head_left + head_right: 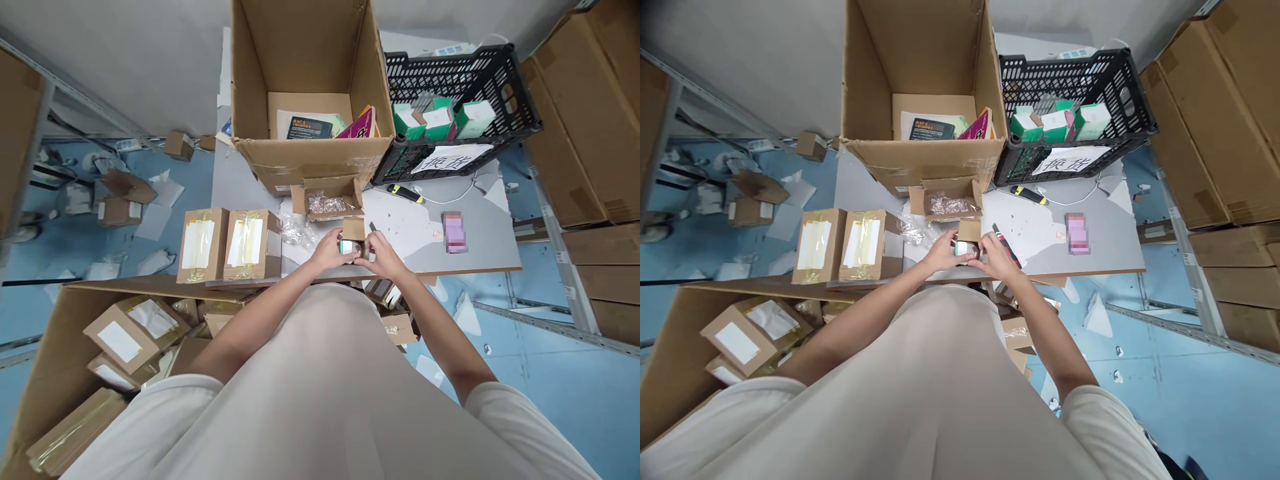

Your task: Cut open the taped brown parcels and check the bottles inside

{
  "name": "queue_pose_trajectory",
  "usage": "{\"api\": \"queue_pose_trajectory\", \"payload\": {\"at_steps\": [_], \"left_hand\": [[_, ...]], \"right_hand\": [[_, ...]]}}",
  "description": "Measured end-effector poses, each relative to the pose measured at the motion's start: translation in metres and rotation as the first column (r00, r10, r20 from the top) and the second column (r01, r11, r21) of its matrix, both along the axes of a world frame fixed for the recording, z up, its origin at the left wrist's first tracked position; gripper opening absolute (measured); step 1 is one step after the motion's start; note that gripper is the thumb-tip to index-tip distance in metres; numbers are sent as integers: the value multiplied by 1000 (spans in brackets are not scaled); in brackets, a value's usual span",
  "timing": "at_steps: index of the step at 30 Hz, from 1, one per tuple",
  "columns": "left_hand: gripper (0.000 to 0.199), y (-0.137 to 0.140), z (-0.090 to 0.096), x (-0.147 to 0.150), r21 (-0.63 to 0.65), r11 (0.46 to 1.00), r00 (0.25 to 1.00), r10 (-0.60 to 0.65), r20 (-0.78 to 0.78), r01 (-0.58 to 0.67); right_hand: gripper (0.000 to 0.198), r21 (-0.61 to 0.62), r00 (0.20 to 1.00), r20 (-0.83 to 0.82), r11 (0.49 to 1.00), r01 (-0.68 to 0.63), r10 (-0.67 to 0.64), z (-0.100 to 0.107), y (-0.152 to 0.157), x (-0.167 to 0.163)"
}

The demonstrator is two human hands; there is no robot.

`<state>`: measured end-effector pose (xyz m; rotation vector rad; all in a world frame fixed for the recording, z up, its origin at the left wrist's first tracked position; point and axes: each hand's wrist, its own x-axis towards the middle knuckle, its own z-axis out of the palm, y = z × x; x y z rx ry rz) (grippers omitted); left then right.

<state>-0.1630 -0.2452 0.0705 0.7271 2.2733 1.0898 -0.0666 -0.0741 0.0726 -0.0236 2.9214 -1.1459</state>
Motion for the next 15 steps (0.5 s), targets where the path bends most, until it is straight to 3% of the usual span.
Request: {"api": "queue_pose_trajectory", "payload": {"at_steps": [2, 4, 7, 10, 12, 15], "left_hand": [[65, -2, -4, -1, -26, 999, 999, 28, -29, -29], [60, -4, -8, 0, -14, 997, 996, 77, -40, -77], [57, -11, -16, 5, 51, 987, 988, 153, 31, -154], [64, -22, -21, 8, 105, 975, 980, 199, -24, -195], [67, -29, -20, 6, 135, 988, 979, 99, -180, -75], [68, -36, -14, 0, 50, 963, 914, -234, -332, 265]], "right_hand": [[21, -86, 996, -34, 994, 74, -77, -9, -2, 7], [17, -87, 984, -70, 984, 156, -162, -16, -8, 13], [19, 83, 954, -160, 960, 268, -253, -21, -19, 17], [23, 282, 978, -178, 946, 159, -111, -17, -25, 15], [29, 370, 990, -136, 929, 19, 34, -11, -26, 11], [25, 442, 988, -72, 892, -91, 136, 3, -23, 2]]}}
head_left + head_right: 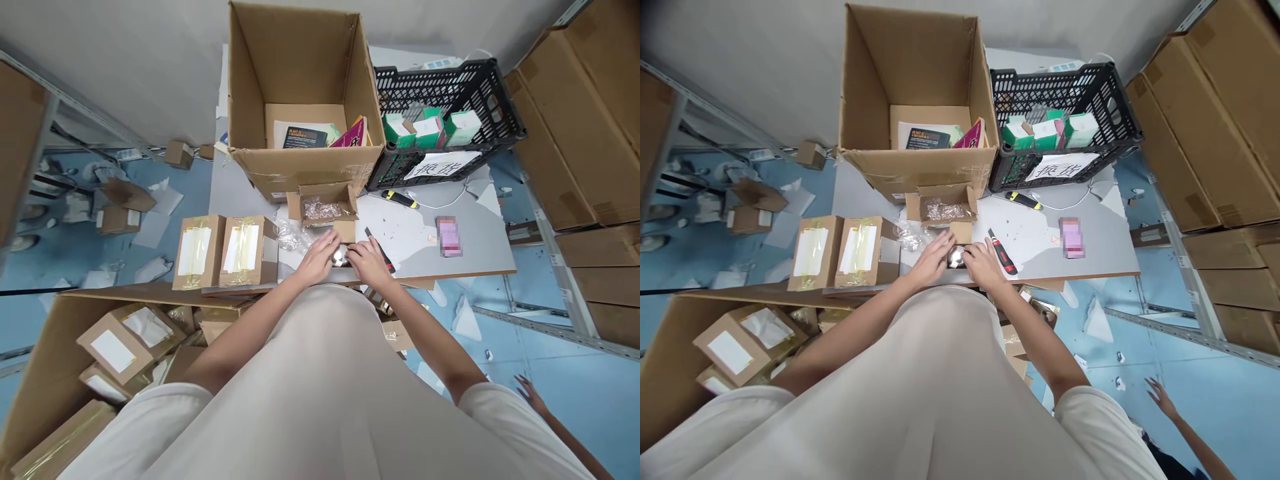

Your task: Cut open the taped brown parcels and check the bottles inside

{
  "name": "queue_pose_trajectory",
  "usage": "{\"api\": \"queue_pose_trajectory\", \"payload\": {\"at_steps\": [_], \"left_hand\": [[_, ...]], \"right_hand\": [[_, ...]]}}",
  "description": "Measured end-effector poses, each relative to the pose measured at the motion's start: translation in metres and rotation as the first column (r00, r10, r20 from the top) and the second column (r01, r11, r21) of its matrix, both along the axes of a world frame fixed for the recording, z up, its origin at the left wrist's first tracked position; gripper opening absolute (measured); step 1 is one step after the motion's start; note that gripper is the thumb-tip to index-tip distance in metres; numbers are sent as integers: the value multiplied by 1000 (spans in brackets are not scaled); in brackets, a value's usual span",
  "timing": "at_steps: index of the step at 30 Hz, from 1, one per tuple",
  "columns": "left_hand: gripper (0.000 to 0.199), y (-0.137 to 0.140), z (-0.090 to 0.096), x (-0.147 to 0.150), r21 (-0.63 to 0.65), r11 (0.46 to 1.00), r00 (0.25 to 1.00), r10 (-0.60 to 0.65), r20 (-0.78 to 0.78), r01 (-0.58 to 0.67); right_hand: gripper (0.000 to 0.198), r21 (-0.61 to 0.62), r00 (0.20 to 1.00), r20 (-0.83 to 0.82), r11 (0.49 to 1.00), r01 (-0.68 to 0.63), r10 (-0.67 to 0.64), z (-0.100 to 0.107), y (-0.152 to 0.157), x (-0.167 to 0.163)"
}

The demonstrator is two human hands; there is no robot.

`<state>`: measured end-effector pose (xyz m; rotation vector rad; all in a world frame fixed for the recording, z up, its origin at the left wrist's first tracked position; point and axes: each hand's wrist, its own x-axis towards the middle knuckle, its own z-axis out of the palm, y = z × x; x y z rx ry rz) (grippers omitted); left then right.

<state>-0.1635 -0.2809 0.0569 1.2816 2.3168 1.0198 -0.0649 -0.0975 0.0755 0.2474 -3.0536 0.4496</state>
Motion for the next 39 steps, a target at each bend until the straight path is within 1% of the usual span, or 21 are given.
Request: {"api": "queue_pose_trajectory", "payload": {"at_steps": [1, 2, 3, 5, 6, 9, 11, 13, 15, 17, 20, 24, 27, 29, 31, 33, 34, 36, 37, 39], "left_hand": [[71, -1, 2, -3, -46, 996, 997, -82, -16, 81], [77, 0, 3, -6, -91, 987, 991, -134, -21, 132], [84, 0, 3, -8, -129, 980, 987, -157, -23, 153], [94, 3, 0, -12, -172, 975, 989, -148, -20, 142], [94, 5, -2, -14, -179, 976, 992, -128, -13, 124], [86, 9, -9, -14, -146, 987, 998, -66, 23, 69], [81, 11, -11, -12, -104, 993, 997, -53, 58, 59], [77, 11, -12, -10, -85, 995, 995, -46, 90, 53], [72, 11, -13, -8, -95, 995, 995, -23, 98, 32], [67, 11, -13, -7, -115, 993, 997, -5, 82, 15], [66, 12, -14, -7, -118, 993, 998, -5, 63, 13], [77, 12, -13, -8, -80, 997, 998, 0, 66, 5], [85, 9, -9, -6, -62, 998, 997, 10, 73, -5], [97, 6, -5, -3, -60, 998, 997, 11, 78, -7], [115, 2, 2, 1, -21, 999, 995, 52, 81, -50], [125, 0, 11, 6, 96, 981, 982, 162, 98, -172], [124, 0, 16, 8, 178, 953, 966, 224, 128, -244], [112, 3, 27, 13, 337, 863, 918, 296, 263, -375], [102, 6, 32, 14, 392, 813, 885, 298, 357, -431], [87, 12, 44, 18, 433, 732, 799, 252, 546, -526]], "right_hand": [[23, 16, 999, 21, 999, -32, 31, 5, 2, -4], [23, 25, 996, 45, 997, -77, 76, 11, 4, -7], [23, 31, 989, 70, 991, -134, 131, 16, 6, -11], [27, 34, 963, 106, 967, -253, 248, 24, 8, -20], [29, 39, 948, 116, 952, -303, 297, 27, 8, -24], [34, 101, 916, 120, 913, -395, 383, 28, 2, -36], [33, 158, 900, 123, 887, -434, 419, 26, -4, -43], [31, 189, 874, 145, 854, -484, 464, 25, -7, -49], [27, 186, 842, 176, 823, -537, 510, 30, -6, -54], [23, 156, 822, 183, 809, -566, 540, 43, -1, -57], [23, 55, 830, 143, 833, -550, 539, 79, 8, -60], [19, -180, 864, 108, 864, -470, 492, 133, 24, -65], [19, -353, 913, 39, 860, -369, 407, 163, 37, -71], [22, -455, 944, -4, 840, -296, 331, 177, 45, -76], [25, -552, 964, -25, 800, -234, 265, 184, 50, -82], [27, -632, 976, -31, 753, -185, 213, 187, 53, -90], [28, -668, 982, -38, 726, -162, 184, 187, 53, -95], [30, -741, 992, -52, 662, -114, 113, 184, 54, -105], [32, -779, 995, -60, 620, -94, 75, 181, 54, -111], [34, -857, 998, -56, 513, -56, 15, 174, 53, -120]]}}
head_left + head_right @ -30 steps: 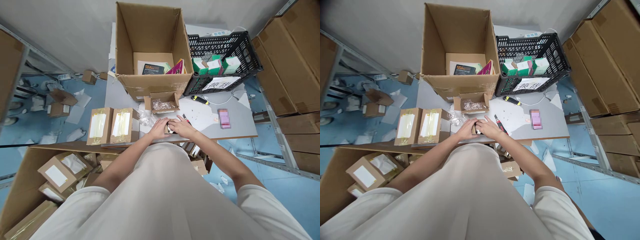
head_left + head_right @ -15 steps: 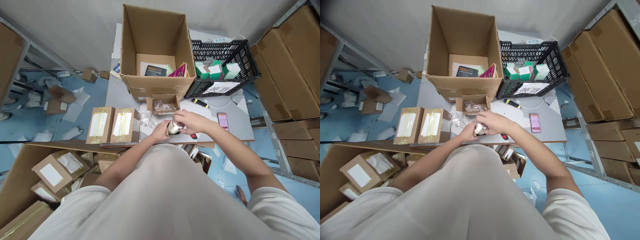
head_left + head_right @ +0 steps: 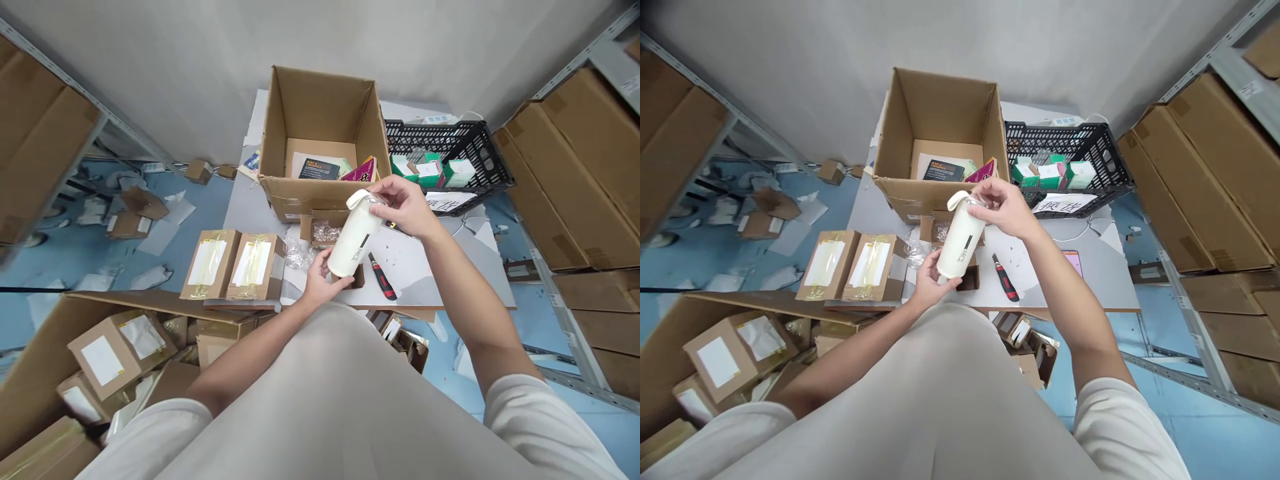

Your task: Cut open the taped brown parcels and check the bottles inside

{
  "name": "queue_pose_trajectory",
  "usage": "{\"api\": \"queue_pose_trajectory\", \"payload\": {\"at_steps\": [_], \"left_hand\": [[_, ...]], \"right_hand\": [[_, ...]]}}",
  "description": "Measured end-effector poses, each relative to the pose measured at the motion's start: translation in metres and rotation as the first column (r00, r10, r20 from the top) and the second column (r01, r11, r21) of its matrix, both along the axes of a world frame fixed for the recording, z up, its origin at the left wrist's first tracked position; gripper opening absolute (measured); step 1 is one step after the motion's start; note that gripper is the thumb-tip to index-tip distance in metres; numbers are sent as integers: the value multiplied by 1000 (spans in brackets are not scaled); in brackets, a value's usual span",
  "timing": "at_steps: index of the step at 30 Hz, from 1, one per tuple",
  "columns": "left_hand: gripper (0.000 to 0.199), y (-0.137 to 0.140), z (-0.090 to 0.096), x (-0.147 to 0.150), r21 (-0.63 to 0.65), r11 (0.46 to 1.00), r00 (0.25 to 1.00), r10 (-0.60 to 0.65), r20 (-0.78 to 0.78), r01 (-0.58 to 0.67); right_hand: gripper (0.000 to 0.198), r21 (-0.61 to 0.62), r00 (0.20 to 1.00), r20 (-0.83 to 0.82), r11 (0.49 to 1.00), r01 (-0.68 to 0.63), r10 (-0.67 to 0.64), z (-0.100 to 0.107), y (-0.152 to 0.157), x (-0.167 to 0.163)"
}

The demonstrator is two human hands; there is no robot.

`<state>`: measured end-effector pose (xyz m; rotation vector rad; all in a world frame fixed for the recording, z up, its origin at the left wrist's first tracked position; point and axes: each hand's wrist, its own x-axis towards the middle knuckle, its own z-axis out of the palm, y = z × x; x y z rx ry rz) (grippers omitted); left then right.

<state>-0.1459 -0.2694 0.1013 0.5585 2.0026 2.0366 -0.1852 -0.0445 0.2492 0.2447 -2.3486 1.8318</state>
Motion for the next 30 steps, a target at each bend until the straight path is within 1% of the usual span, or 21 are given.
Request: {"api": "queue_pose_trajectory", "payload": {"at_steps": [2, 4, 5, 7, 11, 14, 16, 19, 20, 21, 23, 25, 28, 30], "left_hand": [[80, 4, 11, 3, 91, 996, 988, -1, 157, -13], [77, 7, 19, 7, 137, 990, 965, -25, 260, -11], [75, 7, 22, 9, 154, 988, 955, -37, 295, -9], [73, 8, 26, 12, 171, 985, 939, -52, 339, -7], [81, 9, 28, 16, 176, 984, 922, -62, 383, -7], [85, 9, 33, 16, 215, 977, 901, -97, 423, 5], [79, 9, 38, 16, 290, 957, 848, -181, 498, 34], [76, 11, 46, 16, 411, 907, 705, -351, 616, 93], [74, 12, 47, 17, 427, 899, 675, -373, 637, 94], [71, 14, 47, 18, 430, 899, 665, -371, 649, 82], [64, 16, 45, 20, 415, 909, 680, -324, 658, 31], [63, 17, 43, 22, 410, 912, 696, -297, 654, 3], [67, 16, 42, 24, 402, 914, 705, -323, 631, 59], [69, 15, 43, 24, 378, 922, 720, -319, 616, 85]], "right_hand": [[37, -140, 999, 52, 990, 10, -2, -10, -2, -6], [39, -258, 992, 123, 966, 12, 21, -20, -5, -9], [39, -297, 988, 154, 955, 19, 28, -26, -6, -10], [39, -334, 981, 195, 941, 47, 20, -34, -8, -10], [39, -306, 976, 217, 947, 97, -29, -42, -9, -9], [47, -254, 986, 155, 962, 99, -60, -42, -6, -7], [57, -218, 993, 95, 971, 94, -74, -42, -3, -4], [66, -166, 996, 47, 983, 83, -76, -40, 1, -1], [65, -158, 996, 47, 984, 82, -76, -40, 1, -1], [63, -159, 995, 54, 984, 86, -78, -40, 2, -1], [57, -183, 992, 79, 977, 112, -99, -41, 2, -1], [51, -209, 987, 103, 967, 145, -126, -43, 1, -2], [48, -225, 983, 114, 960, 167, -145, -46, -1, -4], [48, -228, 984, 110, 960, 162, -140, -48, -3, -5]]}}
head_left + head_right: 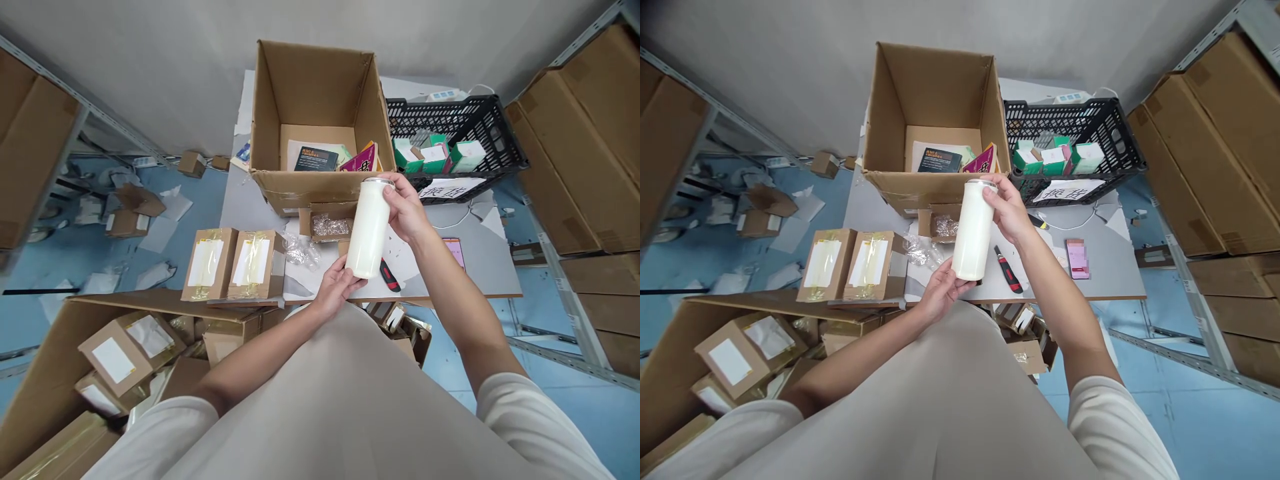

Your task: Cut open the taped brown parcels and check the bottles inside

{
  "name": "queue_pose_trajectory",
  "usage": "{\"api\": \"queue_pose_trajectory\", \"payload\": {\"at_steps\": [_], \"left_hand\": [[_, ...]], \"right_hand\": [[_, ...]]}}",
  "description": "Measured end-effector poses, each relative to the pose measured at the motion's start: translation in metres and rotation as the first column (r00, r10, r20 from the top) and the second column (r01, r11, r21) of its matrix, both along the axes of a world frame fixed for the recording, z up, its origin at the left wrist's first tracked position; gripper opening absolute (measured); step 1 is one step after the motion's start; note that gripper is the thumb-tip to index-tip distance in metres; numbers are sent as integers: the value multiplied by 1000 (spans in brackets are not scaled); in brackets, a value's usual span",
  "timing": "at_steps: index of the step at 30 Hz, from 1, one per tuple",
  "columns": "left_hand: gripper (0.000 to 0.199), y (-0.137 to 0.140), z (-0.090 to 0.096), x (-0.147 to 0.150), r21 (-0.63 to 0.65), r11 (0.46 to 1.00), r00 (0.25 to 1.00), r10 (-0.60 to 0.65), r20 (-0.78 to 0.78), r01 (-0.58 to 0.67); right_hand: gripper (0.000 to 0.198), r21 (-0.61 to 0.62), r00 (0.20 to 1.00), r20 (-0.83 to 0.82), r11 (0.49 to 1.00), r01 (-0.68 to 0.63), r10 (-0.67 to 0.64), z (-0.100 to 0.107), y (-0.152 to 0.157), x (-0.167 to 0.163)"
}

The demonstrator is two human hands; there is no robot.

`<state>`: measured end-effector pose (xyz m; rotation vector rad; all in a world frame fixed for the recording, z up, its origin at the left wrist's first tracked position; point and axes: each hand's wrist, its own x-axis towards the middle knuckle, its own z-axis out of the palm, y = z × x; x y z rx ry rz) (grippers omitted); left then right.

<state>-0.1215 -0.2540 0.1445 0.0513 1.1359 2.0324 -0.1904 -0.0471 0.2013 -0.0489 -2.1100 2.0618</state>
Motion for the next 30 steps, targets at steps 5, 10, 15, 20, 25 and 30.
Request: {"api": "queue_pose_trajectory", "payload": {"at_steps": [5, 10, 15, 20, 25, 30], "left_hand": [[78, 1, -1, 0, -28, 995, 995, 96, -5, -96], [68, 1, -2, 0, -49, 984, 982, 176, 62, -174], [56, -5, 3, -2, 42, 988, 980, 139, 141, -146], [68, -9, 1, -10, 20, 989, 964, 141, 225, -149], [66, -11, -2, -13, 17, 980, 968, 191, 166, -196], [79, -12, -4, -9, 15, 992, 990, 128, 54, -129]], "right_hand": [[47, -10, 1000, 4, 1000, 29, -29, -1, -3, 0], [49, -52, 998, 22, 997, 65, -64, 0, -6, 4], [56, -102, 1000, -22, 994, -25, 22, 14, -1, 9], [57, -103, 998, -2, 993, -60, 60, 22, -1, 7], [48, -69, 1000, 16, 998, 12, -11, 11, -12, -2], [45, -53, 998, 31, 997, 61, -59, 6, -15, -8]]}}
